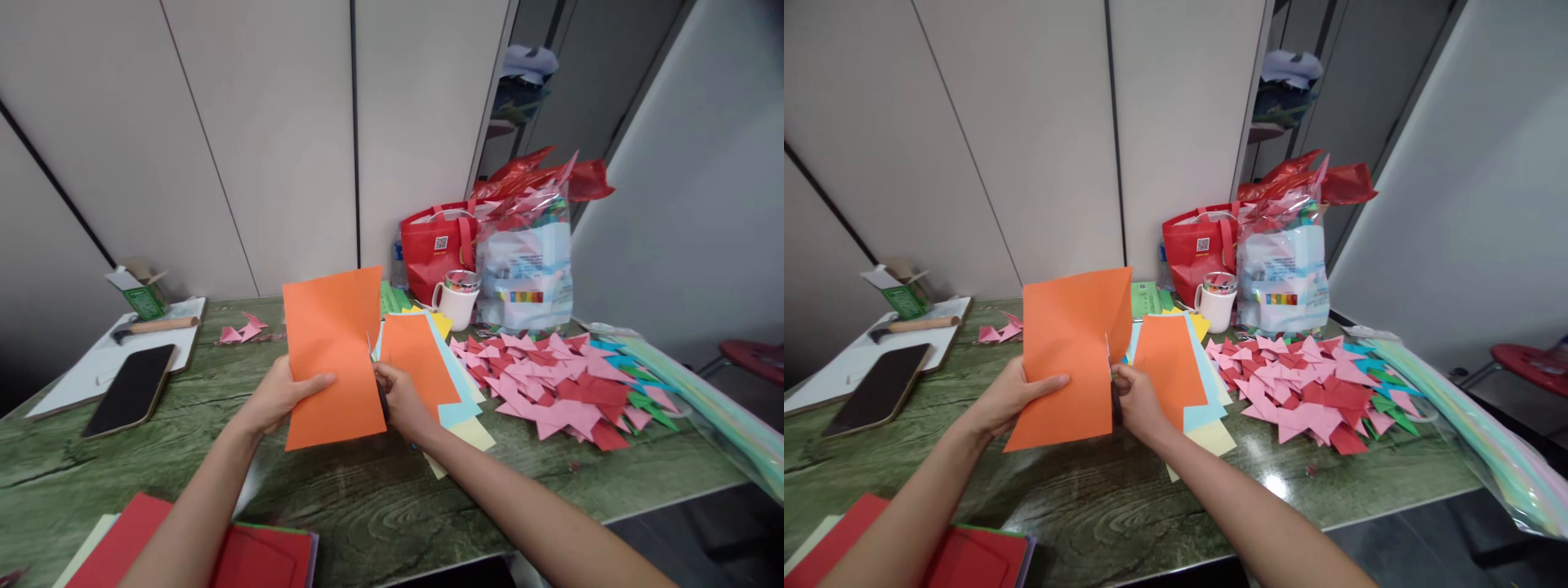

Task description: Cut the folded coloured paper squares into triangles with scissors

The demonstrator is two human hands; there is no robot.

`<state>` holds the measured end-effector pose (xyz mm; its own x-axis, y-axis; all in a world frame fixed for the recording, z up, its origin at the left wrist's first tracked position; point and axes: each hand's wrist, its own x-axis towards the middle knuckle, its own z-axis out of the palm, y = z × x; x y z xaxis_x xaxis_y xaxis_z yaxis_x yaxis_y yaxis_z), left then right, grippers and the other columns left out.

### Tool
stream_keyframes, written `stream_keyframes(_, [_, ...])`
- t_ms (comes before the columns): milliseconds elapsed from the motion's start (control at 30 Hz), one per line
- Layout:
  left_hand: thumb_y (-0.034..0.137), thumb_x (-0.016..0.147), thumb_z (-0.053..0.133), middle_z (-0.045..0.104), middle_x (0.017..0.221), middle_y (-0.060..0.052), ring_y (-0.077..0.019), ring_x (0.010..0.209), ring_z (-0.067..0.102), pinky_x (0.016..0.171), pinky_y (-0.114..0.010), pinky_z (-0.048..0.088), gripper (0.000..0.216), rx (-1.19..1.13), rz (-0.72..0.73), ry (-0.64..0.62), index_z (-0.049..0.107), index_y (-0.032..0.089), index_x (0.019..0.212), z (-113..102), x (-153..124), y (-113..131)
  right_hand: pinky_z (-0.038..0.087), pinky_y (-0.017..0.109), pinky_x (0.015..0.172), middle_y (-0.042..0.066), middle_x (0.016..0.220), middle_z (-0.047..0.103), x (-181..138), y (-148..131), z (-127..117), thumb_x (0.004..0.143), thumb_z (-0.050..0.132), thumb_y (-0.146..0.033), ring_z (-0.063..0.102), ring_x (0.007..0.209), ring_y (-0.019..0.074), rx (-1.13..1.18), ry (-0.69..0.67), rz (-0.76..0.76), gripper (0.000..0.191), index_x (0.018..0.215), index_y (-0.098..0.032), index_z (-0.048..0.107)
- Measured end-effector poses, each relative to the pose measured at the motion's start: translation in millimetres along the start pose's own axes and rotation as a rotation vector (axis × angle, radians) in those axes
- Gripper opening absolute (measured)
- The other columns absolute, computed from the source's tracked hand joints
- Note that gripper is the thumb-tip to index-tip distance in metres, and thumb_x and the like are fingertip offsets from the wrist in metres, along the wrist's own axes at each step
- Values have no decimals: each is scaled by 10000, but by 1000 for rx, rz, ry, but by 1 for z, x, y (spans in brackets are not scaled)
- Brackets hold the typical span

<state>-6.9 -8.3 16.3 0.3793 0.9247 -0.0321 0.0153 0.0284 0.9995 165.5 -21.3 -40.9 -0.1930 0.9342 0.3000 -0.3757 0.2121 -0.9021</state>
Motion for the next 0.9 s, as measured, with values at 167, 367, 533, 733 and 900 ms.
stream_keyframes(167, [233, 645, 674, 646, 1012, -93, -223, 804, 631, 708, -340, 510, 357, 0, -18, -21, 561, 166, 978, -1, -1, 2, 469, 255, 491, -42, 590, 614, 0, 0, 0, 611, 632, -198, 584, 501, 135, 59, 32, 79, 243, 778, -199, 455])
stream_keyframes(367, [249, 646, 671, 669, 956, -78, -226, 811, 631, 722, -336, 504, 361, 19, -59, -45, 571, 169, 983, -1, -2, 4, 416, 221, 401, -76, 517, 564, 1, 3, -1, 595, 654, -205, 510, 384, 102, 78, 26, 103, 296, 772, -209, 416])
stream_keyframes(533, [253, 638, 675, 672, 950, -78, -238, 831, 627, 725, -342, 504, 382, 25, -56, -37, 569, 167, 995, -2, -2, 3, 393, 207, 387, -87, 499, 536, 0, 2, -1, 592, 655, -208, 476, 359, 84, 68, 27, 113, 289, 752, -206, 415])
stream_keyframes(733, [242, 640, 676, 660, 986, -82, -240, 832, 628, 730, -346, 504, 389, 0, -43, -42, 559, 168, 1003, -3, -2, 3, 398, 215, 402, -90, 479, 519, 0, 0, 0, 587, 648, -205, 480, 379, 93, 60, 32, 134, 293, 746, -209, 402])
stream_keyframes(900, [238, 643, 673, 660, 986, -80, -237, 841, 625, 741, -345, 501, 368, 10, -35, -41, 566, 171, 988, -3, -2, 3, 395, 217, 416, -81, 491, 527, -1, -2, 0, 582, 659, -221, 487, 396, 99, 0, 43, 132, 307, 737, -212, 394])
